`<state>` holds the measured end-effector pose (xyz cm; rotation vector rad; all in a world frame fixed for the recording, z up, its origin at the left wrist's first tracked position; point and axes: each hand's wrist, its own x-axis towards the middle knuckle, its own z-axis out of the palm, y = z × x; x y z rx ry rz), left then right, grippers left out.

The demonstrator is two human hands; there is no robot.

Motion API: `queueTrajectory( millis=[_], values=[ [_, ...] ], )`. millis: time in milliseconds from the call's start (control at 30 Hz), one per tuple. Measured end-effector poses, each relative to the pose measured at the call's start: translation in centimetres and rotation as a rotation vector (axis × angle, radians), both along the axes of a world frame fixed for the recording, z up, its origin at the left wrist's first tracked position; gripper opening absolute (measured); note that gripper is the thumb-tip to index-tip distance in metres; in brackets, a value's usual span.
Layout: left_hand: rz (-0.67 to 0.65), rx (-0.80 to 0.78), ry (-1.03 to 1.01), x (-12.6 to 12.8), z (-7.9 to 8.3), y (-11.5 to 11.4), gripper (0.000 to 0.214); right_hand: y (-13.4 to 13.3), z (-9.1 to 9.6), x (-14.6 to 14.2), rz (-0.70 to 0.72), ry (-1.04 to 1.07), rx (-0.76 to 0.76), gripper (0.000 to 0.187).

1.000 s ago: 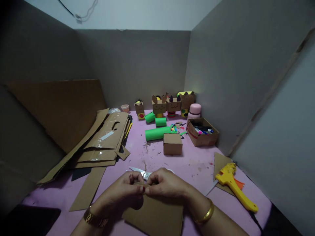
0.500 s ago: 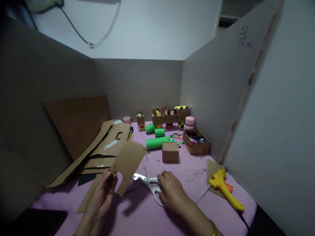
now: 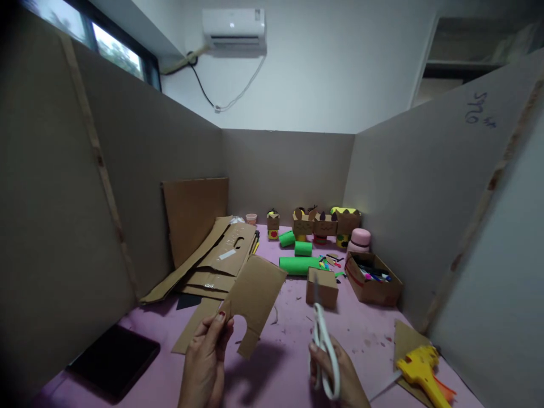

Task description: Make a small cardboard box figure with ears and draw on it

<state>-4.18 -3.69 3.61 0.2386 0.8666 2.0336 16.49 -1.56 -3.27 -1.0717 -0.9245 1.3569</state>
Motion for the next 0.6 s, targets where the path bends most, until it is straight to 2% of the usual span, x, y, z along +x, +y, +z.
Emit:
queueTrajectory(
  millis=[33, 100, 200, 267, 333, 467, 600],
  values=[
    [-0.002, 0.004, -0.002, 0.4, -0.1, -0.1, 0.010, -0.6, 0.3, -0.5, -0.028, 0.163, -0.024, 0.056],
    [-0.016, 0.013, -0.005, 1.3, -0.3, -0.3, 0.009, -1.8, 1.3, -1.8, -0.070, 0.320, -0.001, 0.067],
    [-0.053, 0.008, -0.031, 2.5, -0.2, -0.7, 0.012, -2.6, 3.0, -4.0, -0.181, 0.347, 0.062, 0.080],
    [-0.076, -0.023, -0.067, 2.9, 0.0, -1.0, 0.021, -2.3, 3.9, -4.8, -0.181, 0.304, 0.078, 0.081],
    [-0.086, -0.060, -0.100, 2.8, 0.1, -1.2, 0.029, -1.9, 4.3, -4.9, -0.124, 0.246, 0.064, 0.079],
    [-0.075, -0.112, -0.121, 2.4, 0.0, -1.0, 0.032, -2.4, 4.1, -3.7, -0.137, 0.200, 0.087, 0.075],
    [-0.083, -0.117, -0.102, 2.6, -0.3, -0.6, 0.029, -5.2, 2.2, -3.9, -0.104, 0.194, 0.167, 0.067]
  ],
)
